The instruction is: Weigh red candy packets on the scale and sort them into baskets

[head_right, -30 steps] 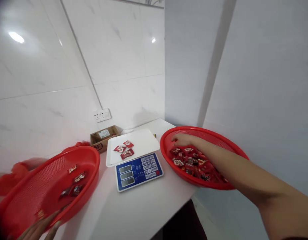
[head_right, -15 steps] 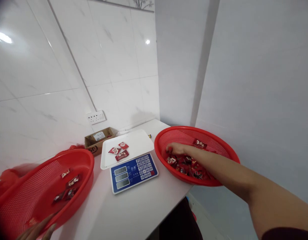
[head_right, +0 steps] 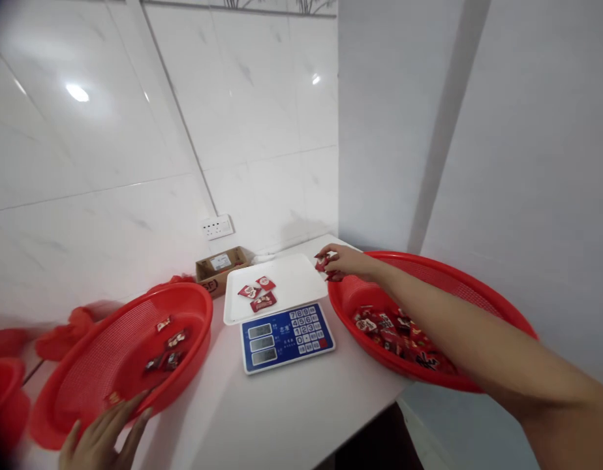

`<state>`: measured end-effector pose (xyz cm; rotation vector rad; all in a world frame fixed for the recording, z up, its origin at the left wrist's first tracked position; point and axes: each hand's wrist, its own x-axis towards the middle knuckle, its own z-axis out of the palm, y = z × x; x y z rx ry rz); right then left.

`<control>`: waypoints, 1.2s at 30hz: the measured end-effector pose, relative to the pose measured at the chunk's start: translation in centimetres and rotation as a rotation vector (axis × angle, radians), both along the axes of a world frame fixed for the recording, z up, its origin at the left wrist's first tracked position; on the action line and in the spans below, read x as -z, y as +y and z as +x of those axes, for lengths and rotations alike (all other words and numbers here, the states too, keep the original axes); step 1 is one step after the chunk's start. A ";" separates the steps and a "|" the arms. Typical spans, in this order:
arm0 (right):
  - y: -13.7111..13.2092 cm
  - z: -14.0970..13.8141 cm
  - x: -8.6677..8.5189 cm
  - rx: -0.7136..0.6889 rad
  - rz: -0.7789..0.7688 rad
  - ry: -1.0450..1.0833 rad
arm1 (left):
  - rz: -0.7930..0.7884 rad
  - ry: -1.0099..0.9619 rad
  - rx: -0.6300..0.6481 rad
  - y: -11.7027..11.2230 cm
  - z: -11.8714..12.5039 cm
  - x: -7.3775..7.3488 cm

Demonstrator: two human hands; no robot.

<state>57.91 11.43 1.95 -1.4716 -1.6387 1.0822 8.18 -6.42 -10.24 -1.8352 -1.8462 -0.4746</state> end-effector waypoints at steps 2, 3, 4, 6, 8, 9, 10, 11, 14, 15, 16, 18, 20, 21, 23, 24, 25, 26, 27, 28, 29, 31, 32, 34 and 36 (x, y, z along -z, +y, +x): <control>0.8 -3.1 0.3 -0.114 -0.013 -0.008 | -0.016 0.008 0.006 -0.1 0.5 -0.5; 1.2 -4.5 0.5 -0.169 -0.011 -0.037 | -0.021 0.009 0.002 -0.2 0.8 -0.8; 1.6 -5.8 0.8 -0.219 -0.003 -0.090 | -0.021 0.008 -0.008 -0.3 1.1 -1.0; 2.2 -7.8 1.2 -0.262 0.049 -0.255 | -0.023 0.003 -0.030 -0.6 1.8 -1.6; 2.8 -9.0 1.4 -0.240 0.121 -0.400 | -0.030 -0.001 -0.043 -0.8 2.3 -2.1; 3.1 -9.3 1.4 -0.219 0.151 -0.438 | -0.035 0.000 -0.041 -0.8 2.5 -2.2; 3.4 -9.6 1.4 -0.202 0.174 -0.444 | -0.036 0.004 -0.037 -0.8 2.6 -2.2; 3.6 -9.8 1.4 -0.189 0.188 -0.427 | -0.029 0.009 -0.033 -0.8 2.6 -2.2; 4.3 -10.5 1.4 -0.177 0.194 -0.332 | 0.019 0.017 -0.027 -0.7 2.5 -1.8; 4.4 -10.8 1.4 -0.178 0.190 -0.293 | 0.036 0.017 -0.024 -0.6 2.4 -1.7; 4.5 -11.0 1.4 -0.181 0.183 -0.254 | 0.049 0.016 -0.018 -0.6 2.4 -1.6; 4.6 -11.1 1.4 -0.186 0.167 -0.189 | 0.069 0.018 -0.004 -0.6 2.3 -1.5; 4.4 -10.6 1.3 -0.178 0.160 -0.150 | 0.080 0.030 0.011 -0.6 2.3 -1.6; 4.3 -10.2 1.3 -0.169 0.158 -0.137 | 0.082 0.038 0.018 -0.6 2.3 -1.6; 3.9 -9.0 1.3 -0.161 0.156 -0.141 | 0.087 0.047 0.028 -0.7 2.3 -1.6; 3.6 -8.3 1.3 -0.180 0.162 -0.171 | 0.090 0.047 0.033 -0.7 2.3 -1.6; 3.2 -7.7 1.4 -0.223 0.178 -0.222 | 0.094 0.041 0.036 -0.7 2.3 -1.6; 2.8 -7.3 1.5 -0.284 0.205 -0.291 | 0.097 0.033 0.040 -0.7 2.4 -1.5; 2.3 -7.0 1.6 -0.363 0.243 -0.369 | 0.097 0.021 0.042 -0.7 2.4 -1.5; 1.8 -7.0 1.8 -0.450 0.288 -0.446 | 0.096 0.008 0.041 -0.7 2.5 -1.5; 1.3 -7.1 2.1 -0.532 0.335 -0.509 | 0.091 -0.003 0.035 -0.8 2.6 -1.5; 0.6 -7.8 2.8 -0.647 0.412 -0.590 | 0.078 -0.018 0.017 -0.8 2.7 -1.6; 0.4 -8.2 3.2 -0.676 0.439 -0.617 | 0.069 -0.024 0.009 -0.8 2.8 -1.6; 0.4 -9.0 4.0 -0.681 0.473 -0.652 | 0.051 -0.037 0.005 -0.9 2.8 -1.7; 0.7 -9.5 4.4 -0.663 0.490 -0.671 | 0.042 -0.053 0.013 -0.9 2.9 -1.8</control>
